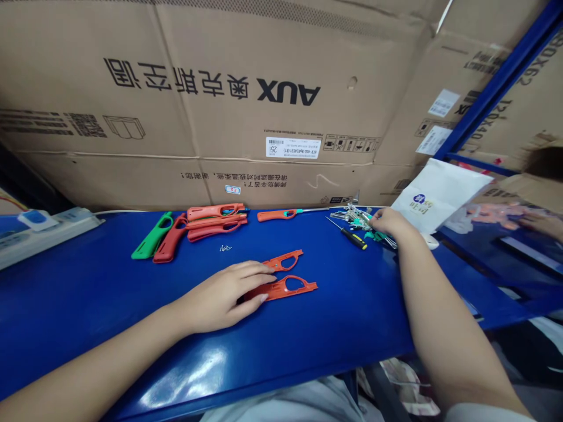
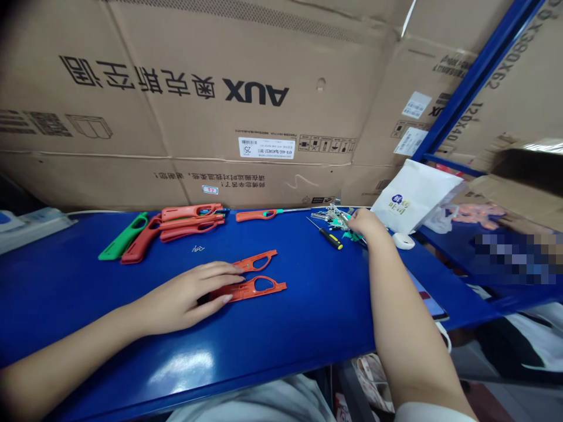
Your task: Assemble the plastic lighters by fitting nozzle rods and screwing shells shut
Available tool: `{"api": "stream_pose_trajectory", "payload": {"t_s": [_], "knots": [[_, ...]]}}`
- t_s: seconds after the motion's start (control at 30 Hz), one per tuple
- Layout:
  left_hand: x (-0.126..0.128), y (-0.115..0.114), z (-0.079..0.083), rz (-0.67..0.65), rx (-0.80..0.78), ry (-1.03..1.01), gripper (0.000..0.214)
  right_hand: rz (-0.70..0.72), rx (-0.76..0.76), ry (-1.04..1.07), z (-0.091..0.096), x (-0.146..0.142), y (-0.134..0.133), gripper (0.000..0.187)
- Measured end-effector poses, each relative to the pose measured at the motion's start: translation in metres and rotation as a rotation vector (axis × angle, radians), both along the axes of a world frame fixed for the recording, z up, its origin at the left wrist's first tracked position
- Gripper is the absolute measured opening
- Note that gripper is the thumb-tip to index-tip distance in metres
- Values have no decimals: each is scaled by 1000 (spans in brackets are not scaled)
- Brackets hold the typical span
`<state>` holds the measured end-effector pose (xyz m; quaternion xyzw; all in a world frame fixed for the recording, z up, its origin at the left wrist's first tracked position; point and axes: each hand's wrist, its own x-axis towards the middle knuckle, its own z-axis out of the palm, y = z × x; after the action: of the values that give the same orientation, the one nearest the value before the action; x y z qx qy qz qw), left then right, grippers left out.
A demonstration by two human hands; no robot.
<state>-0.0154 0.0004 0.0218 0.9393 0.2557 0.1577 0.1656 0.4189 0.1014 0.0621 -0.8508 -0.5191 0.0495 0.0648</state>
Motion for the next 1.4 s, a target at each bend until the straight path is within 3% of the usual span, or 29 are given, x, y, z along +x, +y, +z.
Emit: {"api": "stream_pose_trajectory", "payload": {"t_s": [0.2, 0.4, 0.53, 0.67, 0.73, 0.8, 0.93, 1.07, 1.2, 1.3, 1.4], "knots": [[1, -2, 1, -6, -12, 32, 43, 7, 56, 34, 4, 1, 0, 20], [-1, 0, 0, -1, -8, 52, 41, 57, 301, 137, 11, -7, -6, 6], [-3, 1, 0, 12, -4, 44, 40, 180, 402, 268, 19, -24, -13, 4], [-6, 4, 4, 16, 23, 64, 39, 454, 321, 482, 27, -46, -29, 16], [-9, 6, 7, 9, 42, 82, 39, 713, 203, 731, 28, -59, -37, 28], [-11, 7, 10, 1, 66, 88, 38, 826, 90, 810, 26, -74, -44, 37], [-12, 9, 11, 77, 101, -23, 35, 927, -51, 866, 17, -109, -54, 40], [-11, 11, 4, 293, 125, -214, 28, 1052, 34, 817, 7, -139, -65, 31], [-8, 11, -2, 404, 148, -300, 26, 1113, 96, 723, -1, -156, -76, 29], [-6, 8, 1, 439, 190, -309, 23, 1139, 132, 632, -5, -163, -81, 27], [-4, 1, 7, 376, 291, -337, 17, 1183, 162, 619, -7, -169, -85, 24]]}}
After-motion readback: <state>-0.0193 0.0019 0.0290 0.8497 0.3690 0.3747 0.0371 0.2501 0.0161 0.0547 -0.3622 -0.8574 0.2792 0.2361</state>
